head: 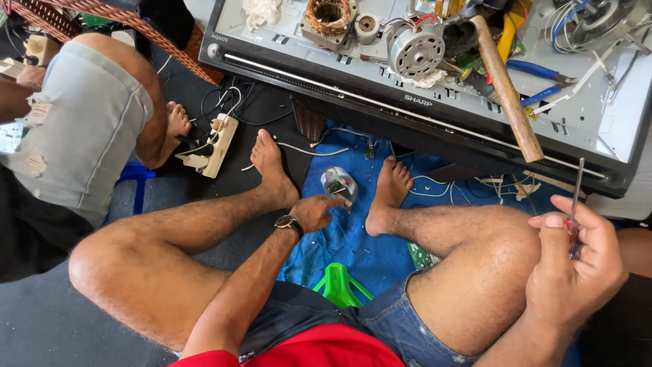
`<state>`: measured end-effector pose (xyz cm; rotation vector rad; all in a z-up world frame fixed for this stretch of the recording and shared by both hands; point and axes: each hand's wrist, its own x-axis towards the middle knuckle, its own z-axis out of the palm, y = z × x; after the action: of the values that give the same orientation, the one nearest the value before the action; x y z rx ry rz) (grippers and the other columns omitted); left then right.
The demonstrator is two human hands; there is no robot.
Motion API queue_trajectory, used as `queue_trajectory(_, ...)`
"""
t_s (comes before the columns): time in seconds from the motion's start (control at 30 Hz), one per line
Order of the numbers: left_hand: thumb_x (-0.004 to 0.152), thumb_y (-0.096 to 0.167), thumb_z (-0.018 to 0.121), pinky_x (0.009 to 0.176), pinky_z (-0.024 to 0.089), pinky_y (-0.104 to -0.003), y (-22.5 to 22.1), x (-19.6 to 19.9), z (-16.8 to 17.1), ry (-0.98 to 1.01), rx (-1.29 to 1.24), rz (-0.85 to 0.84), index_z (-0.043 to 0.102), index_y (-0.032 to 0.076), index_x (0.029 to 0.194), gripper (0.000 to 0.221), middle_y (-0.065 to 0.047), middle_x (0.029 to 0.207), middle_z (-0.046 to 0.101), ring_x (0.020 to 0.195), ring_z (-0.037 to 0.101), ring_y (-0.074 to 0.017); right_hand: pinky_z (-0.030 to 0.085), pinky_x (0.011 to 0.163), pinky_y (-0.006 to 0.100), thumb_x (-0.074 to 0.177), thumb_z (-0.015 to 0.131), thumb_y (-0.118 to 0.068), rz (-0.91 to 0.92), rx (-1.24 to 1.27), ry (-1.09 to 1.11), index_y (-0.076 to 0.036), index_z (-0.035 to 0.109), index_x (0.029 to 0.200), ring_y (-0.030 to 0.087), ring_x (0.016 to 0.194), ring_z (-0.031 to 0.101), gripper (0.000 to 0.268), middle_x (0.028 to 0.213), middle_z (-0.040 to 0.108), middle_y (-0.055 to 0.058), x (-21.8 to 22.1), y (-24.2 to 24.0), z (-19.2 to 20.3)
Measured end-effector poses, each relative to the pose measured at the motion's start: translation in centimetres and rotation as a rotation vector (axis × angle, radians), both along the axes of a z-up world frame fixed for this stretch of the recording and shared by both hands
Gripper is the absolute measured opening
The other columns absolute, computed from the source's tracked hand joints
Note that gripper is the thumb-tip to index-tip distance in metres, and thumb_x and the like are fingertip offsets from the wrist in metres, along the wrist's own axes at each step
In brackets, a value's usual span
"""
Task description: Repairing or dismantling a television by inspecting a motor component and handling small parts.
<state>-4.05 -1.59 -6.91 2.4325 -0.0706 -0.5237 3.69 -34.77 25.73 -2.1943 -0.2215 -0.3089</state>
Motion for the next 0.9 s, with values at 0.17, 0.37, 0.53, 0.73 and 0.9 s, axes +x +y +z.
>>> queue_trajectory(0.17, 0.084, 0.018, 0.067, 0.081, 0.057, -0.043, -0.9, -0.2, 0.5, -0.002, 0.080, 0.037, 0.057, 0.025, 0.141, 0.058, -0.011, 0.115, 0.064, 0.089, 0.068, -0.0329, 0.049, 0.088, 0.032, 0.112, 0.056, 0.021, 0.019, -0.009, -0.022, 0.022, 0.059, 0.136, 0.028, 0.093, 0.063, 0.024, 0.103, 0.065, 0.026, 0.1, -0.1, -0.1)
queue_trajectory(0.37, 0.085, 0.021, 0.062, 0.083, 0.059, -0.047, -0.9, 1.3, 1.2, 0.036, 0.086, 0.128, 0.052, 0.023, 0.141, 0.057, -0.010, 0.128, 0.064, 0.097, 0.069, -0.0360, 0.049, 0.084, 0.032, 0.112, 0.056, 0.021, 0.009, -0.038, -0.034, 0.023, 0.061, 0.136, 0.028, 0.091, 0.063, 0.024, 0.101, 0.066, 0.026, 0.1, 0.1, 0.2)
queue_trajectory(0.53, 0.088, 0.020, 0.063, 0.078, 0.058, -0.046, -1.0, 1.5, 0.3, -0.055, 0.075, 0.151, 0.054, 0.017, 0.138, 0.051, -0.013, 0.119, 0.067, 0.092, 0.069, -0.0363, 0.049, 0.087, 0.032, 0.112, 0.055, 0.019, 0.009, -0.016, -0.013, 0.022, 0.060, 0.136, 0.027, 0.092, 0.063, 0.024, 0.102, 0.065, 0.026, 0.1, 0.1, 0.2)
queue_trajectory(0.73, 0.088, 0.016, 0.063, 0.084, 0.058, -0.043, -1.5, 1.2, 0.8, -0.058, 0.060, 0.120, 0.060, 0.011, 0.135, 0.048, -0.013, 0.124, 0.068, 0.098, 0.070, -0.0338, 0.049, 0.087, 0.031, 0.111, 0.054, 0.020, 0.011, -0.016, -0.009, 0.022, 0.059, 0.136, 0.027, 0.092, 0.062, 0.025, 0.102, 0.065, 0.026, 0.1, 0.1, 0.3)
queue_trajectory(0.9, 0.088, 0.012, 0.064, 0.086, 0.058, -0.042, -1.8, 1.1, 2.2, -0.030, 0.044, 0.124, 0.063, 0.008, 0.132, 0.045, -0.014, 0.125, 0.068, 0.097, 0.071, -0.0324, 0.049, 0.084, 0.032, 0.110, 0.053, 0.020, 0.017, -0.032, -0.016, 0.022, 0.060, 0.136, 0.028, 0.091, 0.063, 0.027, 0.101, 0.065, 0.026, 0.2, 0.3, 0.4)
